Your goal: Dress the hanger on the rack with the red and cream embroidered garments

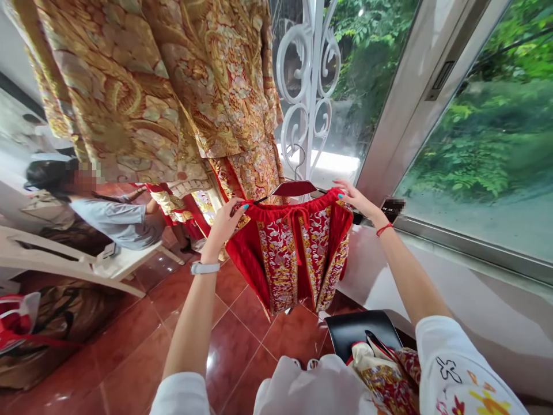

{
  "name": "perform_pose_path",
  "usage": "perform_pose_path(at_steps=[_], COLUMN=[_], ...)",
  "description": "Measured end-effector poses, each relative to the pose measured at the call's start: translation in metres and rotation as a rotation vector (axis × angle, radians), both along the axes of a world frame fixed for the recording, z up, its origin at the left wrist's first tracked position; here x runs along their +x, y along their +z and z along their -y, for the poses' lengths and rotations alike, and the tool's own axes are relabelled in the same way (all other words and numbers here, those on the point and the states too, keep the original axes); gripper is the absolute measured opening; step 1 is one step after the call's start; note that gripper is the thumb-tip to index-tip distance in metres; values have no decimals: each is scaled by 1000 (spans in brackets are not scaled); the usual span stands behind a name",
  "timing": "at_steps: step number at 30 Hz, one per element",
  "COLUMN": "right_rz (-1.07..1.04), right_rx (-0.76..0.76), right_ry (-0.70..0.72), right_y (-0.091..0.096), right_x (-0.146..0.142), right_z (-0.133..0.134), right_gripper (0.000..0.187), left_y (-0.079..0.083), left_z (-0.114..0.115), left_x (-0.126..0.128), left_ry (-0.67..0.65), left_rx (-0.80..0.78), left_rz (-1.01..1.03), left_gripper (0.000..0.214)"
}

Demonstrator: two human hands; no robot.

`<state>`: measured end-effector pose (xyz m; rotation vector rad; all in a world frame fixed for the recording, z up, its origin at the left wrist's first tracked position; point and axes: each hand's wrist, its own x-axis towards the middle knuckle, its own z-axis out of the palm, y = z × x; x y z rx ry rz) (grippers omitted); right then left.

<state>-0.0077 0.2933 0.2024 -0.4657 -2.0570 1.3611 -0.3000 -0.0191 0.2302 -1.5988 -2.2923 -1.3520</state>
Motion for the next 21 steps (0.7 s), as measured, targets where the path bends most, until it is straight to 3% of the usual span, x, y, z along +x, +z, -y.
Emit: perform_pose_path(at_steps=[2, 4, 8, 12, 15, 18, 21], right_rz=[-69, -97, 3, 167, 261, 424, 614], right_rx=[105, 150, 112, -6, 121, 200, 72], right_ry=[-98, -180, -106, 4, -49, -191, -416], right_y=[-10, -18, -22, -20, -35, -73, -121], right_x=[7, 11, 18, 25, 40, 87, 179], right_z=[3, 2, -12, -19, -6, 18, 59], right_gripper=[54, 46, 39, 59, 88, 115, 114], left_y=[-2, -4, -8, -10, -10, -12, -15], left_z=[0, -3, -9, -11, -12, -16, -20], left_x=[4, 11, 28, 34, 32, 30, 30], left_ry=[-32, -40, 94, 149, 159, 182, 190], left_rx=[14, 34, 55, -24, -71, -69, -47], left_rz=[-42, -114, -324, -388, -394, -386, -366], left_gripper=[35, 39, 42, 41, 40, 38, 38])
